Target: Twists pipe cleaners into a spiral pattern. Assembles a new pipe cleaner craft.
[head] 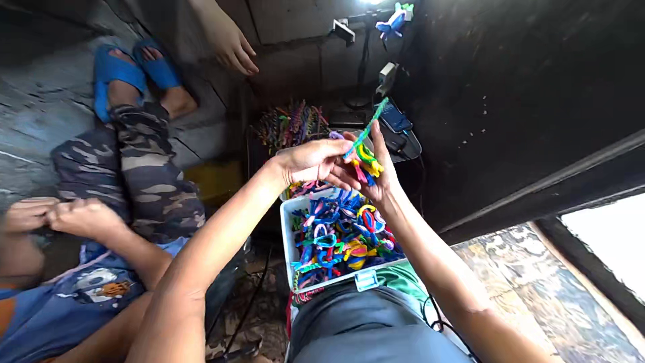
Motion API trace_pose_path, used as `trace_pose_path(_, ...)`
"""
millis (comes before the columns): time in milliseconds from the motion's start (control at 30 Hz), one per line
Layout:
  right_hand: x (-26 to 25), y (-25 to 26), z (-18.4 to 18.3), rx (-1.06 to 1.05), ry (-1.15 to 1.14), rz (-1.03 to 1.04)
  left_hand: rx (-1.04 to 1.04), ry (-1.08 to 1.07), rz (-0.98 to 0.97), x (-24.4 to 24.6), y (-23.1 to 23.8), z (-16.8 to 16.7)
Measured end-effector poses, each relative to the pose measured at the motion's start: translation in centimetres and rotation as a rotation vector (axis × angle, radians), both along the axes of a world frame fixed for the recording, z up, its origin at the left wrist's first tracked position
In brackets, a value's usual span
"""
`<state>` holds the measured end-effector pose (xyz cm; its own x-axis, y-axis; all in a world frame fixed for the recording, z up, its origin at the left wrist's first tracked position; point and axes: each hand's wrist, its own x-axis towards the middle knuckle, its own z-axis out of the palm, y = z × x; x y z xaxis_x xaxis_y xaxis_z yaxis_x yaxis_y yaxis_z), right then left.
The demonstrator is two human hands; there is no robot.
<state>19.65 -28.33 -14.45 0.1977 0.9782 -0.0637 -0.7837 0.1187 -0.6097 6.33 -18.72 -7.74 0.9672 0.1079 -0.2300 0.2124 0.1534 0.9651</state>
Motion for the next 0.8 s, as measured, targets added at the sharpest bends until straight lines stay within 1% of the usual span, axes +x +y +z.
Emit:
trace_pose_path(67, 1.4, -2.5, -0.6, -0.047, 0.043, -0.017, -0.048, 0.025, -0.027, 0.5, -1.9, -0.4)
trace_pose_path(100, 2.2, -3.7, -0.3, -0.095, 0.026, -0.039, -0.059, 0.038, -0.050, 0.5, -2.5, -0.1)
trace_pose_path(167, 3.6, -5.9, 0.3, -0.185, -0.057, -0.073, -0.054, 0.061, -0.105, 0.1, -3.4, 0.4)
trace_pose_path(233, 4.8, -7.6, 0.5, -0.170, -0.193, -0.036, -0.038, 0.056, -0.147, -0.4, -4.1, 1.0)
trace_pose_path(267, 5.2, -8.3, 0.2, -0.158, -0.350, -0.011, -0.025, 0.047, -0.157, -0.9, -4.3, 1.1)
trace_pose_path(333, 5.6, -9.1, -0.7, -0.161, -0.826, 0.026, 0.055, 0.007, -0.134, -2.1, -4.3, 1.0)
trace_pose_path(367, 5.8, -9.4, -1.1, -0.146, -1.080, 0.088, 0.117, -0.023, -0.092, -2.8, -4.2, 0.9)
trace_pose_path(400, 6.0, -9.6, -1.2, -0.134, -1.279, 0.162, 0.165, -0.055, -0.022, -3.5, -4.2, 0.6)
trace_pose_path(433, 5.9, -9.8, -1.1, -0.109, -1.409, 0.206, 0.200, -0.086, 0.065, -4.2, -4.3, 0.3)
trace_pose_path(467, 5.8, -9.9, -0.9, -0.081, -1.484, 0.211, 0.237, -0.109, 0.148, -4.7, -4.7, 0.1)
trace_pose_path(533, 5.6, -9.9, 0.0, -0.040, -1.507, 0.106, 0.285, -0.167, 0.243, -5.7, -5.2, -0.7)
trace_pose_path(700, 3.7, -9.2, 3.7, 0.066, -1.358, -0.203, 0.496, -0.313, 0.293, -6.6, -7.6, -1.9)
trace_pose_path(767, 2.6, -8.9, 4.7, 0.155, -1.302, -0.235, 0.523, -0.389, 0.299, -6.5, -8.3, -2.0)
trace_pose_path(800, 2.1, -8.8, 5.1, 0.208, -1.256, -0.202, 0.520, -0.415, 0.296, -6.4, -8.6, -2.0)
